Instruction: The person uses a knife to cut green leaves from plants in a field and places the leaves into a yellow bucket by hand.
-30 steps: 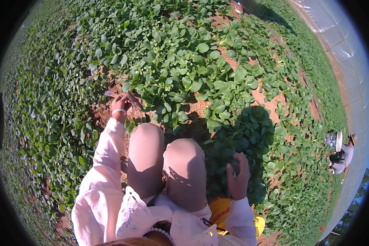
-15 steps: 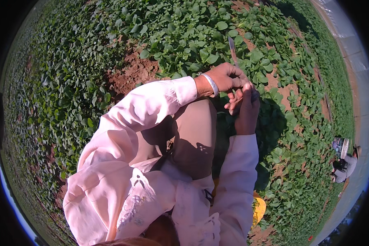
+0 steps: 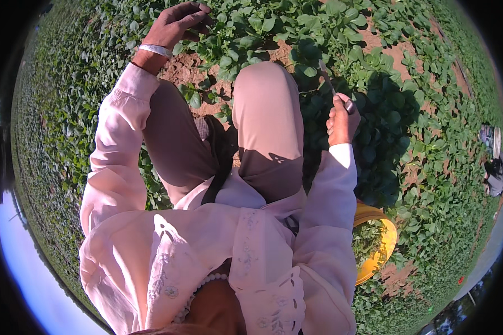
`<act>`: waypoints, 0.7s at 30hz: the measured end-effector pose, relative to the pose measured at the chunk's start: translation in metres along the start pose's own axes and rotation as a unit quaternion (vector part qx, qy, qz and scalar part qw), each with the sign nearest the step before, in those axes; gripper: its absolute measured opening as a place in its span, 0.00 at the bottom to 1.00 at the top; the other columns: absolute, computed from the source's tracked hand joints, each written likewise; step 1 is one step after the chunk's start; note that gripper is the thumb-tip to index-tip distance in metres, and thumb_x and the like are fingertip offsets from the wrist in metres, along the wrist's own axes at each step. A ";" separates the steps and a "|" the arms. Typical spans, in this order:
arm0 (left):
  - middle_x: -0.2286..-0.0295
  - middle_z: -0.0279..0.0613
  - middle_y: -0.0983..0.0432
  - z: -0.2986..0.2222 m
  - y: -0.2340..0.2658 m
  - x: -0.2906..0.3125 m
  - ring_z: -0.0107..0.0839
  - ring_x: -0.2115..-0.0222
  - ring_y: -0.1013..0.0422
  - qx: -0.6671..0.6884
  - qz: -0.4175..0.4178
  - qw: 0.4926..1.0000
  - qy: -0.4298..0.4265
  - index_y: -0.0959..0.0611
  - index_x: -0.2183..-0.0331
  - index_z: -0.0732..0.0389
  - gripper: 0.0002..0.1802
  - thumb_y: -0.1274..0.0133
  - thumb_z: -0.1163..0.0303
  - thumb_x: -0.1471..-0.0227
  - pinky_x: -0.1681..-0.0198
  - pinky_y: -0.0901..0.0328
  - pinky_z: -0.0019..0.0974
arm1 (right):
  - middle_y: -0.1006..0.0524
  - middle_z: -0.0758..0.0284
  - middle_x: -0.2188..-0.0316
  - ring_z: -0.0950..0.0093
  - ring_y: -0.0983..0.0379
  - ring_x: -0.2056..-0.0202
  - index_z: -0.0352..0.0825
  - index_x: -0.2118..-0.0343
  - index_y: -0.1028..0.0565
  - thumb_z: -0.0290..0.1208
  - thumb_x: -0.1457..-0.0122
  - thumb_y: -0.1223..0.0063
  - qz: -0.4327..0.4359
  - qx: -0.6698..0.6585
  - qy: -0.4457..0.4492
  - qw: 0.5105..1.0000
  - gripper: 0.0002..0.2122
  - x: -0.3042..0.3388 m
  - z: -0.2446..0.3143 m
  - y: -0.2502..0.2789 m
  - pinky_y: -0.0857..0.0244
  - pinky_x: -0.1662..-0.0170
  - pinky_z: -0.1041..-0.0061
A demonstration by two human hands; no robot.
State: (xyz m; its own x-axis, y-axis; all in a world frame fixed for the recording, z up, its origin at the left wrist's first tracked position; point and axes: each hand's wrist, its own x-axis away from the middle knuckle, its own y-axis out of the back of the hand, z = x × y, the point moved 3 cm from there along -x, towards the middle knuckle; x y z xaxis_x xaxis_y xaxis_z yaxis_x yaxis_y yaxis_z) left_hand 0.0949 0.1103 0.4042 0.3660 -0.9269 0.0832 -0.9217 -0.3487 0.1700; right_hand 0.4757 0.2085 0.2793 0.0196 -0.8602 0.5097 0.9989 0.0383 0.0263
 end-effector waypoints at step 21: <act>0.70 0.47 0.20 0.013 -0.016 0.012 0.44 0.70 0.23 -0.422 0.118 0.884 -0.165 0.20 0.63 0.59 0.10 0.47 0.69 0.48 0.66 0.30 0.39 | 0.25 0.65 0.81 0.80 0.41 0.90 0.31 0.61 0.25 0.24 0.46 0.47 -0.162 -0.112 -0.048 0.979 0.09 0.035 -0.106 0.093 0.46 0.86 0.80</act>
State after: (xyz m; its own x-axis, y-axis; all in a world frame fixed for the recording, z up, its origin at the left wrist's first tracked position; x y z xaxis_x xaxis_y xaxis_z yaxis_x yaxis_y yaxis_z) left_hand 0.1124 0.1033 0.3892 -0.0095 -0.9986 -0.0529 -0.4924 -0.0414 0.8694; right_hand 0.5735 0.1279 0.2083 -0.2941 -0.7567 0.5839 0.9360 -0.3516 0.0159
